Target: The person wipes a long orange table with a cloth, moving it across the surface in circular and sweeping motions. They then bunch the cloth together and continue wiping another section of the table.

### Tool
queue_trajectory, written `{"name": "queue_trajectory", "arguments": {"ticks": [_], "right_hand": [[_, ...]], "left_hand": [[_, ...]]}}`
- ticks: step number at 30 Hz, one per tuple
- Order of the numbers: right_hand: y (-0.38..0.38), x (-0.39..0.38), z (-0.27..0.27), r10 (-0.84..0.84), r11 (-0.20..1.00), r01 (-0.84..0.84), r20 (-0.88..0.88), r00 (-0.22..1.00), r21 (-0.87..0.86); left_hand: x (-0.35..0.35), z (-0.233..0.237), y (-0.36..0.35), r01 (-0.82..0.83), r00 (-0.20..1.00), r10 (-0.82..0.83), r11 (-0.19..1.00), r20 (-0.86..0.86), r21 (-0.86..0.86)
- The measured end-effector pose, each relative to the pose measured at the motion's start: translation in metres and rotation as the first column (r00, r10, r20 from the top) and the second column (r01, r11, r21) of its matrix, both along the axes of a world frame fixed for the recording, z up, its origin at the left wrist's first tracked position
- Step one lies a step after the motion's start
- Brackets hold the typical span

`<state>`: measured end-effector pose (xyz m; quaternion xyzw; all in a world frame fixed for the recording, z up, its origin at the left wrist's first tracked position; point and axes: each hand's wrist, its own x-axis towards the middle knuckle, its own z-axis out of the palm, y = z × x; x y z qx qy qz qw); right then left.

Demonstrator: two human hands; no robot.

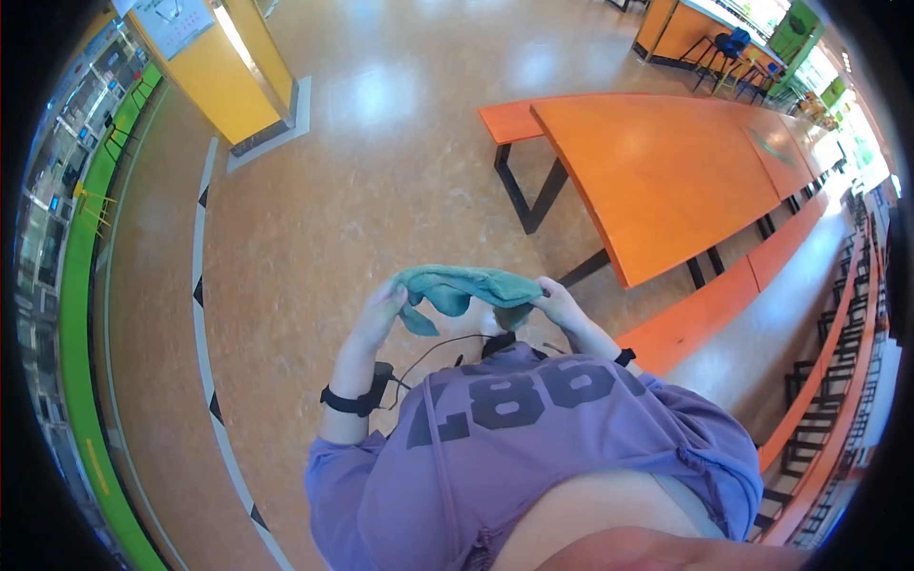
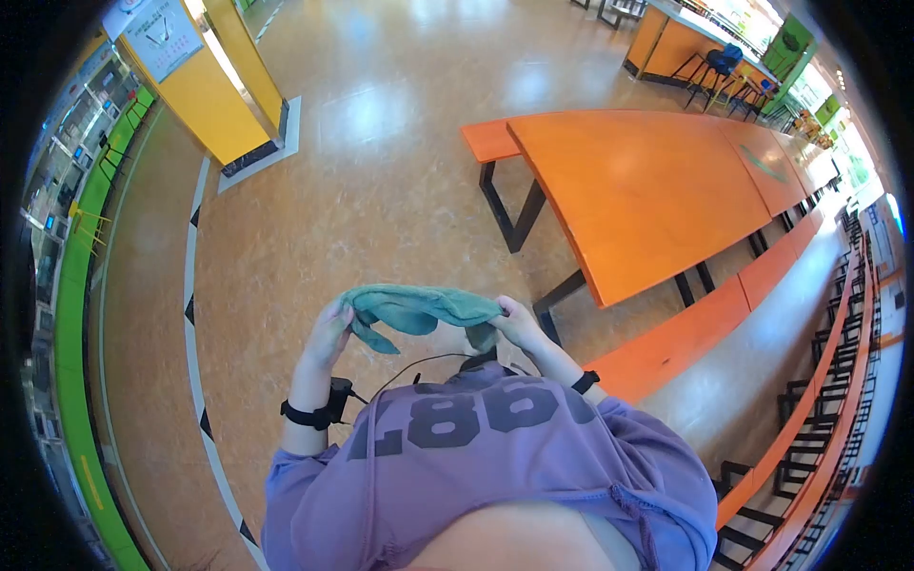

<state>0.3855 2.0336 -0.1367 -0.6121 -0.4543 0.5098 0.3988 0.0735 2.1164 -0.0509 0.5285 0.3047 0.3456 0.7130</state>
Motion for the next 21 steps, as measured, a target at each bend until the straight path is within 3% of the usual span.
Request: {"name": "queue_trajectory", "arguments": {"ticks": [4,7,10,13,17,21], "right_hand": [[0.088,0.015,-0.021,-0.008,1.000,0.009,-0.085,0.996,0.005],[0.163,0.035,-0.036,-0.027,1.000,0.028,-0.158,0.987,0.005],[0.251,0.042,-0.029,-0.082,0.996,0.073,-0.210,0.974,-0.048],[0.332,0.038,-0.003,0.005,1.000,-0.008,-0.154,0.988,-0.022],[0.420,0.030,0.039,0.099,0.992,-0.105,-0.076,0.992,-0.075],[0.504,0.046,0.005,0.195,0.981,-0.195,0.084,0.977,-0.012]], "left_hand": [[0.003,-0.015,0.092,0.048,0.998,-0.051,0.996,-0.031,-0.081],[0.018,-0.002,0.161,0.034,0.998,-0.035,0.999,-0.052,-0.020],[0.022,0.010,0.250,0.107,0.969,-0.109,0.994,-0.220,-0.022],[0.031,0.037,0.318,0.187,0.964,-0.172,0.980,-0.202,0.062],[0.039,0.042,0.406,0.111,0.982,-0.095,0.990,-0.162,0.092],[0.037,0.013,0.502,0.087,0.988,-0.081,0.995,-0.133,0.039]]}}
